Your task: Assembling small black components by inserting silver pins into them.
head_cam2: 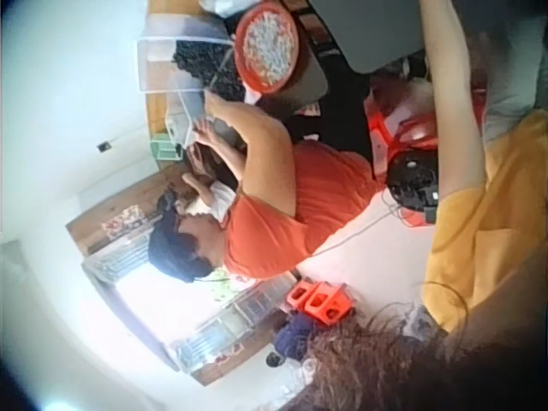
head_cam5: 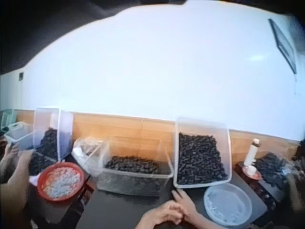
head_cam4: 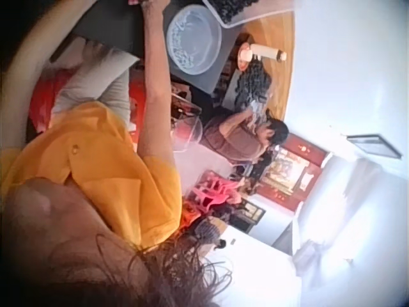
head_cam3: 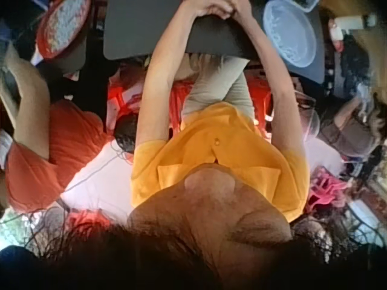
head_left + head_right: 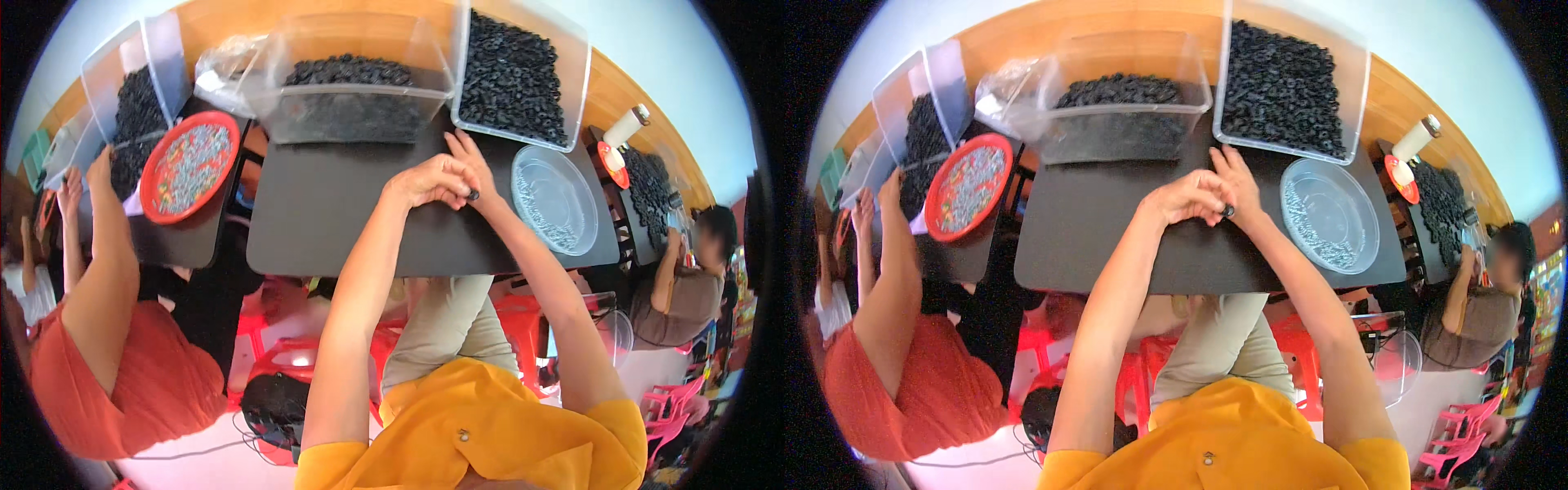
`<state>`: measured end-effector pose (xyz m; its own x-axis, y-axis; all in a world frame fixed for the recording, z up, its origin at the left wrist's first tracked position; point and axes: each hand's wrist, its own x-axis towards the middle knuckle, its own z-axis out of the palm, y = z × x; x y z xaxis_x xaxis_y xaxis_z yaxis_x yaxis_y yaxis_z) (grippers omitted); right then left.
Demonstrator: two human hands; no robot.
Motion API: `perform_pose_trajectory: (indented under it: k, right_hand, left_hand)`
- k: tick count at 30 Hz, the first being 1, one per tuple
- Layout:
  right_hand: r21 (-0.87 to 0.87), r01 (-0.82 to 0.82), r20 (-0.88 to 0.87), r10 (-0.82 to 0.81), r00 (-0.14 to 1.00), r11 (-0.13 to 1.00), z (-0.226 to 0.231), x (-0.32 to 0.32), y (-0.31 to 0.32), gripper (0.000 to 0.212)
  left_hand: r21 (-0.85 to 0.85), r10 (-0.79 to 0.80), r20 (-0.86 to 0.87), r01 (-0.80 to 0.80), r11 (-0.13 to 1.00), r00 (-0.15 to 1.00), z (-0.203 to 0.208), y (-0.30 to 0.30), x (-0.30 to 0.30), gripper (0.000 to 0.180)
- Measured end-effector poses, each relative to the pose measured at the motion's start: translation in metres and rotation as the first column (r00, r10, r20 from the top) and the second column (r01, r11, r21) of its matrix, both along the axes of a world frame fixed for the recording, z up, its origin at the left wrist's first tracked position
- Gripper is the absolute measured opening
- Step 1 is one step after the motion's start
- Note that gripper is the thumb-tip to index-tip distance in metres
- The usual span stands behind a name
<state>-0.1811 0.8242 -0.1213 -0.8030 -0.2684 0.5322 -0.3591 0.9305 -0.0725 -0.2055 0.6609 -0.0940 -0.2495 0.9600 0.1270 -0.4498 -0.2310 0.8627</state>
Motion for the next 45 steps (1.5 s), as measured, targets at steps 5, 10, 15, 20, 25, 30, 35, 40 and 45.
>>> perform_pose_trajectory:
  k: [5,10,15,20,25,30,35,40,45]
  right_hand:
    - [-0.033,0.276,0.033,-0.275,0.961,0.96,-0.005,-0.043,-0.03,0.048]
    - [-0.021,0.242,0.12,-0.238,0.964,0.97,-0.004,-0.035,-0.01,0.048]
    - [0.117,0.022,0.201,-0.045,0.978,0.993,0.017,0.022,-0.007,0.052]
    - [-0.075,-0.028,0.589,0.067,0.805,0.997,0.071,0.073,0.009,0.032]
    - [-0.305,-0.006,0.352,0.119,0.928,0.952,0.106,0.112,0.052,0.019]
    - [-0.471,0.171,0.233,-0.064,0.97,0.865,0.116,0.1,0.107,0.012]
    - [-0.527,0.189,0.197,-0.097,0.976,0.829,0.117,0.08,0.123,0.013]
    - [-0.437,0.214,0.158,-0.159,0.975,0.873,0.119,0.055,0.131,0.012]
    - [-0.285,0.099,0.013,-0.1,0.995,0.953,0.138,-0.003,0.116,0.026]
  left_hand:
    - [-0.092,0.009,-0.025,-0.011,0.996,1.0,-0.002,-0.011,-0.001,0.022]
    - [-0.113,-0.007,-0.009,0.006,0.994,1.0,-0.001,0.002,0.002,0.023]
    - [-0.091,-0.062,-0.041,0.058,0.994,0.997,0.007,-0.005,0.009,0.023]
    - [-0.145,-0.031,-0.014,0.028,0.989,0.999,0.013,-0.002,0.013,0.021]
    - [-0.034,0.112,0.104,-0.109,0.993,0.988,0.009,0.015,0.009,0.019]
    - [-0.022,0.331,0.242,-0.336,0.942,0.912,0.021,0.069,0.007,0.018]
    - [0.028,0.295,0.388,-0.331,0.943,0.873,-0.007,0.092,0.012,0.019]
    - [0.081,0.199,0.37,-0.245,0.966,0.907,-0.012,0.094,0.006,0.018]
    - [0.034,0.193,0.346,-0.217,0.975,0.918,-0.007,0.092,0.005,0.018]
